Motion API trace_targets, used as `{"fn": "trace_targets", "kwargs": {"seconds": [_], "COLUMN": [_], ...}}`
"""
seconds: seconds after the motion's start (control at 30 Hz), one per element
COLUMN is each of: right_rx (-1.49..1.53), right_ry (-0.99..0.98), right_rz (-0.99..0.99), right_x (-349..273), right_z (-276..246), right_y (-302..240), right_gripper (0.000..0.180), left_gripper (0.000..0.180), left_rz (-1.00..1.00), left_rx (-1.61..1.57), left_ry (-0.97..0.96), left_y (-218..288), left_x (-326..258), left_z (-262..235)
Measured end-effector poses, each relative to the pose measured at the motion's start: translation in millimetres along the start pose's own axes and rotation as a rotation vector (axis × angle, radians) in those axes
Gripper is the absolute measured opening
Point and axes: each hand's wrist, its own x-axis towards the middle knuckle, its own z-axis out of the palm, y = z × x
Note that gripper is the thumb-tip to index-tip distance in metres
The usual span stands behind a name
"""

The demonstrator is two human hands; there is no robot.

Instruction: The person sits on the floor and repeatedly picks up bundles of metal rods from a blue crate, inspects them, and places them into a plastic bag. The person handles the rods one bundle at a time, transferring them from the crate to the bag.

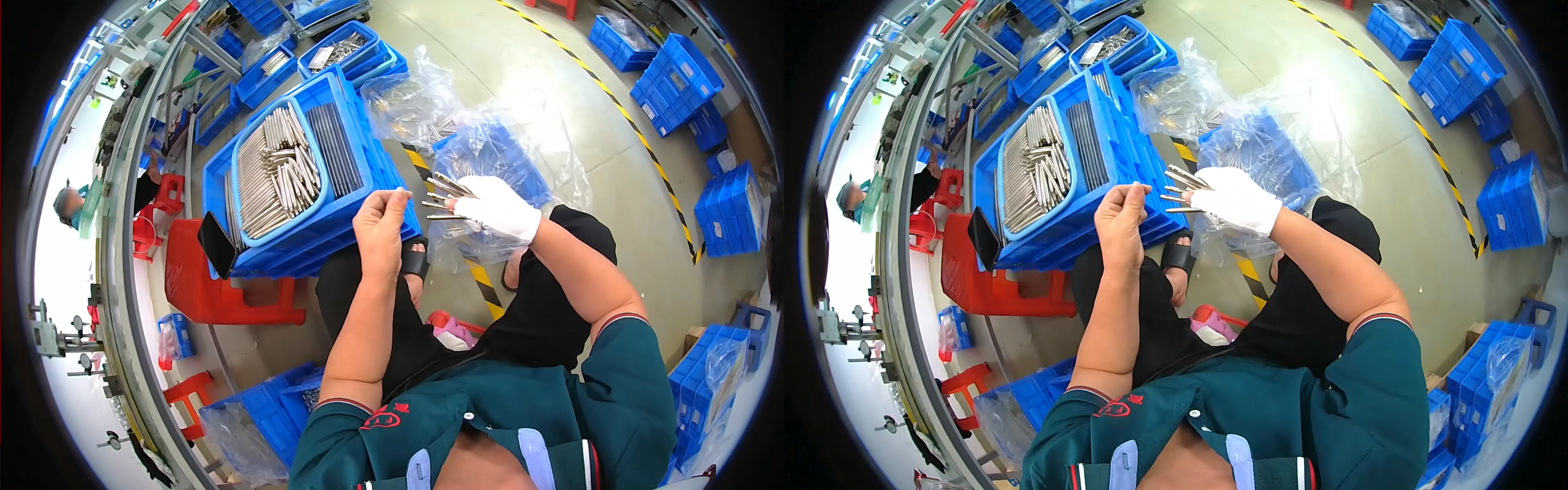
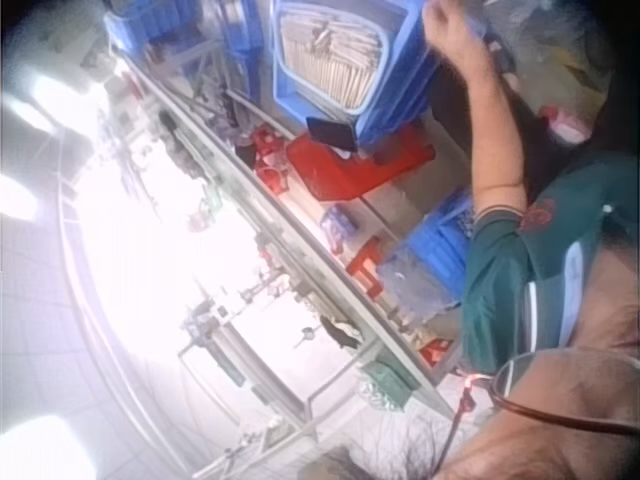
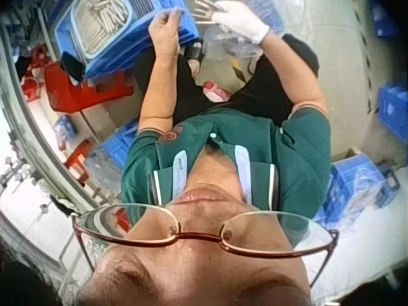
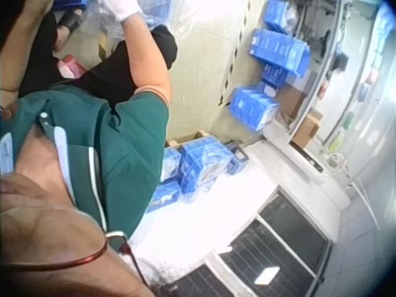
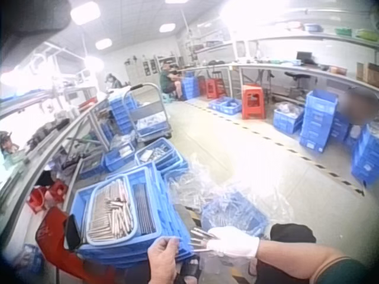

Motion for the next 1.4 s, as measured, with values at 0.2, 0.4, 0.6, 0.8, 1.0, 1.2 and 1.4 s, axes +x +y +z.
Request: {"fn": "trace_targets", "kwargs": {"seconds": [0.2, 0.4, 0.6, 0.8, 1.0, 1.2, 1.4], "right_rx": [-0.119, -0.296, -0.338, -0.146, 0.204, 0.306, 0.406], "right_ry": [-0.024, 0.049, 0.085, 0.017, -0.141, -0.239, -0.272], "right_rz": [0.029, -0.073, -0.123, -0.053, 0.109, 0.18, 0.208], "right_x": [-1.9, -1.5, -2.9, -1.3, -7.8, -8.9, -7.8], "right_z": [6.8, 10.4, 14.9, 9.6, 2.7, 3.0, 0.9], "right_y": [-4.4, -0.3, -1.3, 2.2, -8.7, -14.1, -2.9], "right_gripper": [0.033, 0.033, 0.03, 0.029, 0.026, 0.026, 0.026], "left_gripper": [0.016, 0.015, 0.018, 0.02, 0.019, 0.016, 0.015], "left_rz": [-0.119, -0.118, -0.167, 0.005, -0.039, -0.129, -0.14], "left_rx": [-0.077, -0.033, -0.092, 0.07, -0.041, -0.124, -0.047], "left_ry": [-0.118, -0.136, -0.138, -0.045, -0.026, -0.161, -0.208], "left_y": [-8.0, -7.7, -9.9, -10.2, -6.9, -6.0, -2.4], "left_x": [-2.7, -2.1, -3.5, -7.2, -1.3, -0.2, -0.3], "left_z": [3.9, 3.1, 2.9, 9.3, 4.5, -0.2, 0.3]}}
